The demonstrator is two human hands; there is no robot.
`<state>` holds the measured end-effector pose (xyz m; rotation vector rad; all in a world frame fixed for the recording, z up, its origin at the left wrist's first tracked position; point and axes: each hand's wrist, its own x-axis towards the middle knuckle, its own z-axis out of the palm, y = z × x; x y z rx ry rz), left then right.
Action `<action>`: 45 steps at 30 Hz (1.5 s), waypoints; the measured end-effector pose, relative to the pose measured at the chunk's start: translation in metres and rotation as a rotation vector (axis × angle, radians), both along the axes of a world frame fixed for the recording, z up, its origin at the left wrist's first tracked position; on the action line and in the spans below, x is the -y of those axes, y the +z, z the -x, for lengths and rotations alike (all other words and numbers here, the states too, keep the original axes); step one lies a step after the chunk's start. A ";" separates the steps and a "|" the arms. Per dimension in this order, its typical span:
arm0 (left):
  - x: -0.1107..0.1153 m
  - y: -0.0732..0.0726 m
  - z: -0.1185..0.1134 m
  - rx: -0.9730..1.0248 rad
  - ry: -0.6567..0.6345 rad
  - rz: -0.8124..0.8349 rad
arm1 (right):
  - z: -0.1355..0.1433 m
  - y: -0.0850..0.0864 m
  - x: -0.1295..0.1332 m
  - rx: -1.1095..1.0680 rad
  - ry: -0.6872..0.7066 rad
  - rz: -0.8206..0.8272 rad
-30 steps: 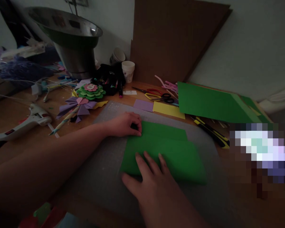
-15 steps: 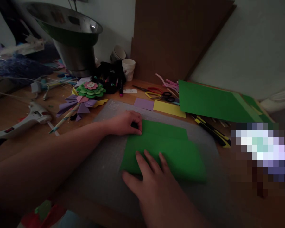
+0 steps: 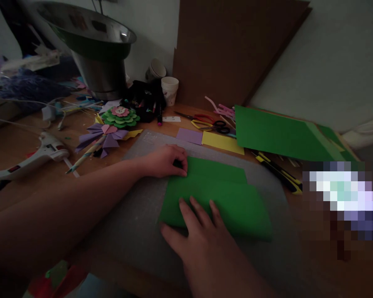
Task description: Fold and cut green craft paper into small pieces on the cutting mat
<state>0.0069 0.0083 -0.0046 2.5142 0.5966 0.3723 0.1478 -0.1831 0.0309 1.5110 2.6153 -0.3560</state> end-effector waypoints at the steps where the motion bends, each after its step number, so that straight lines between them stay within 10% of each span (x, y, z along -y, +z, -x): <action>1: 0.000 0.000 0.000 0.002 0.002 -0.002 | 0.000 0.000 0.001 0.005 0.000 -0.001; 45: 0.001 0.002 0.001 0.011 -0.026 0.012 | -0.001 -0.009 0.001 -0.075 -0.003 0.082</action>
